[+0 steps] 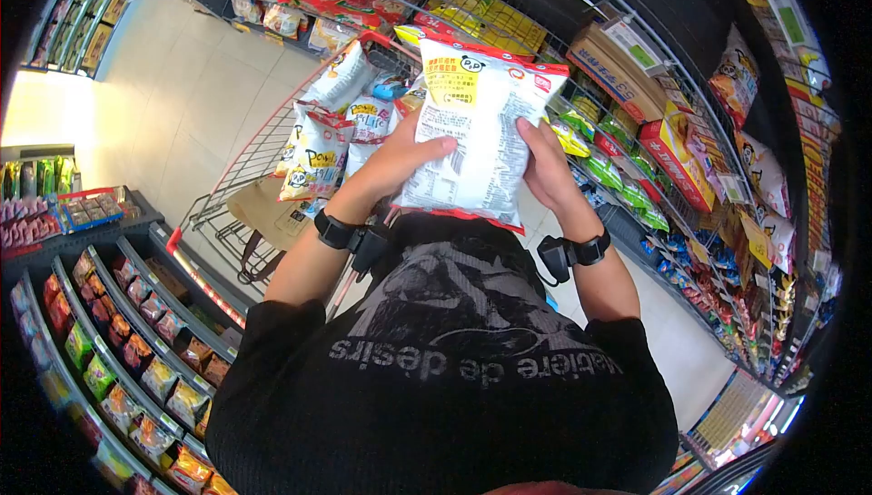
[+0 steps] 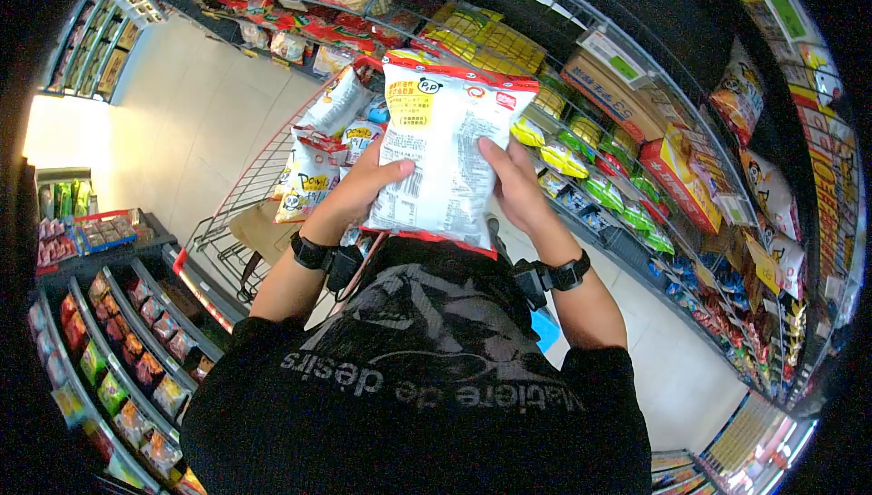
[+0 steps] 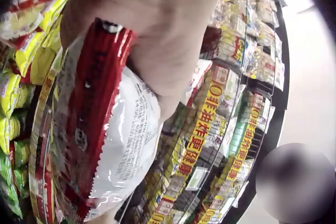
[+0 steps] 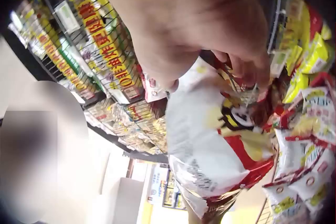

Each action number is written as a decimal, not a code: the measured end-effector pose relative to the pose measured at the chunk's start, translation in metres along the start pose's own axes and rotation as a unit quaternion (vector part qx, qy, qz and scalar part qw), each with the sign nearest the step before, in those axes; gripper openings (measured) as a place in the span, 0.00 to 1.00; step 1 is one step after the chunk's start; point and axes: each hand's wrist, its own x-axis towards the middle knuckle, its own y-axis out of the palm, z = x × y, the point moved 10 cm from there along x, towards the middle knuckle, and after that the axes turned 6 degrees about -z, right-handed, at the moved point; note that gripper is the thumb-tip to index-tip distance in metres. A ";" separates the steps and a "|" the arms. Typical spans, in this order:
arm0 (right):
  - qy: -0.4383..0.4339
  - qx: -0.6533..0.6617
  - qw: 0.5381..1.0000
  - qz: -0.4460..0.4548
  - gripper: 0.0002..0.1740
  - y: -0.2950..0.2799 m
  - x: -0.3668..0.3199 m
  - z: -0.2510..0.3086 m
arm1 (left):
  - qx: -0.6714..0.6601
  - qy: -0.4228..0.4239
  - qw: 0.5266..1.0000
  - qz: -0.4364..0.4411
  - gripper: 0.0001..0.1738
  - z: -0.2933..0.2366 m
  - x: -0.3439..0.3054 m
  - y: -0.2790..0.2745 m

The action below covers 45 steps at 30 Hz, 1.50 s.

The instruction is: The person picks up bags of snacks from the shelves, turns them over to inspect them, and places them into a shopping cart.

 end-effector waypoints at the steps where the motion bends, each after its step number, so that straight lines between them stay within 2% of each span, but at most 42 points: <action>1: -0.051 -0.064 0.997 -0.013 0.26 -0.002 0.002 0.011 | 0.011 0.009 1.000 -0.028 0.34 -0.003 0.001 -0.015; 3: -0.156 -0.187 0.969 -0.044 0.26 -0.005 0.001 0.042 | 0.036 0.024 0.996 -0.077 0.32 -0.009 0.003 -0.052; 4: -0.225 -0.223 0.948 -0.028 0.23 0.008 -0.009 0.069 | 0.088 0.039 0.989 -0.108 0.32 -0.018 0.005 -0.074; 6: -0.257 -0.210 0.939 0.095 0.18 0.056 -0.045 0.115 | 0.187 0.083 0.964 -0.169 0.30 -0.041 0.006 -0.115; 7: -0.287 -0.196 0.927 0.143 0.13 0.086 -0.075 0.142 | 0.269 0.118 0.936 -0.193 0.30 -0.055 0.005 -0.129; 8: -0.375 -0.244 0.875 0.185 0.11 0.114 -0.109 0.173 | 0.349 0.140 0.901 -0.214 0.32 -0.060 0.004 -0.144; 9: -0.472 -0.289 0.796 0.245 0.08 0.146 -0.145 0.201 | 0.426 0.165 0.858 -0.233 0.35 -0.066 0.007 -0.157; 10: -0.501 -0.241 0.765 0.324 0.05 0.157 -0.165 0.210 | 0.485 0.149 0.829 -0.237 0.37 -0.065 0.014 -0.167; 12: -0.452 -0.226 0.741 0.443 0.01 0.187 -0.198 0.232 | 0.593 0.118 0.759 -0.241 0.42 -0.059 0.024 -0.181; 14: -0.438 -0.249 0.698 0.509 0.02 0.202 -0.225 0.239 | 0.646 0.080 0.722 -0.235 0.47 -0.041 0.040 -0.198; 15: -0.441 -0.261 0.681 0.524 0.02 0.207 -0.237 0.242 | 0.671 0.064 0.701 -0.232 0.50 -0.030 0.051 -0.208; 18: -0.458 -0.287 0.647 0.538 0.04 0.214 -0.261 0.247 | 0.705 0.077 0.674 -0.204 0.47 -0.007 0.081 -0.216; 21: -0.471 -0.302 0.628 0.541 0.05 0.218 -0.278 0.247 | 0.742 0.006 0.633 -0.222 0.45 -0.003 0.086 -0.198; 24: -0.485 -0.310 0.618 0.535 0.07 0.215 -0.289 0.246 | 0.769 -0.030 0.602 -0.216 0.45 0.013 0.104 -0.209; 27: -0.500 -0.316 0.613 0.524 0.08 0.212 -0.296 0.249 | 0.774 -0.032 0.594 -0.217 0.47 0.024 0.110 -0.210; 28: -0.507 -0.317 0.613 0.516 0.08 0.210 -0.296 0.251 | 0.777 -0.068 0.595 -0.195 0.49 0.029 0.110 -0.208; 31: -0.548 -0.312 0.613 0.476 0.10 0.208 -0.292 0.261 | 0.775 -0.076 0.609 -0.151 0.48 0.046 0.115 -0.204; 32: -0.573 -0.308 0.622 0.437 0.10 0.206 -0.282 0.270 | 0.755 -0.090 0.634 -0.141 0.47 0.052 0.116 -0.204; 35: -0.630 -0.324 0.653 0.269 0.12 0.200 -0.233 0.282 | 0.734 -0.089 0.658 -0.144 0.47 0.075 0.122 -0.222; 37: -0.617 -0.339 0.698 0.128 0.13 0.186 -0.169 0.287 | 0.695 0.039 0.708 -0.121 0.45 0.072 0.122 -0.216; 38: -0.606 -0.348 0.713 0.059 0.11 0.180 -0.134 0.288 | 0.702 0.014 0.700 -0.130 0.45 0.061 0.107 -0.197; 39: -0.575 -0.339 0.744 0.032 0.13 0.170 -0.096 0.286 | 0.707 -0.013 0.693 -0.138 0.45 0.054 0.096 -0.187; 40: -0.568 -0.352 0.744 0.024 0.14 0.166 -0.067 0.286 | 0.698 0.001 0.703 -0.132 0.43 0.055 0.090 -0.184; 43: -0.578 -0.478 0.661 -0.038 0.25 0.170 -0.015 0.293 | 0.663 0.029 0.736 -0.132 0.41 0.051 0.070 -0.164; 45: -0.571 -0.512 0.638 -0.069 0.32 0.173 0.015 0.294 | 0.623 0.051 0.770 -0.126 0.38 0.053 0.055 -0.148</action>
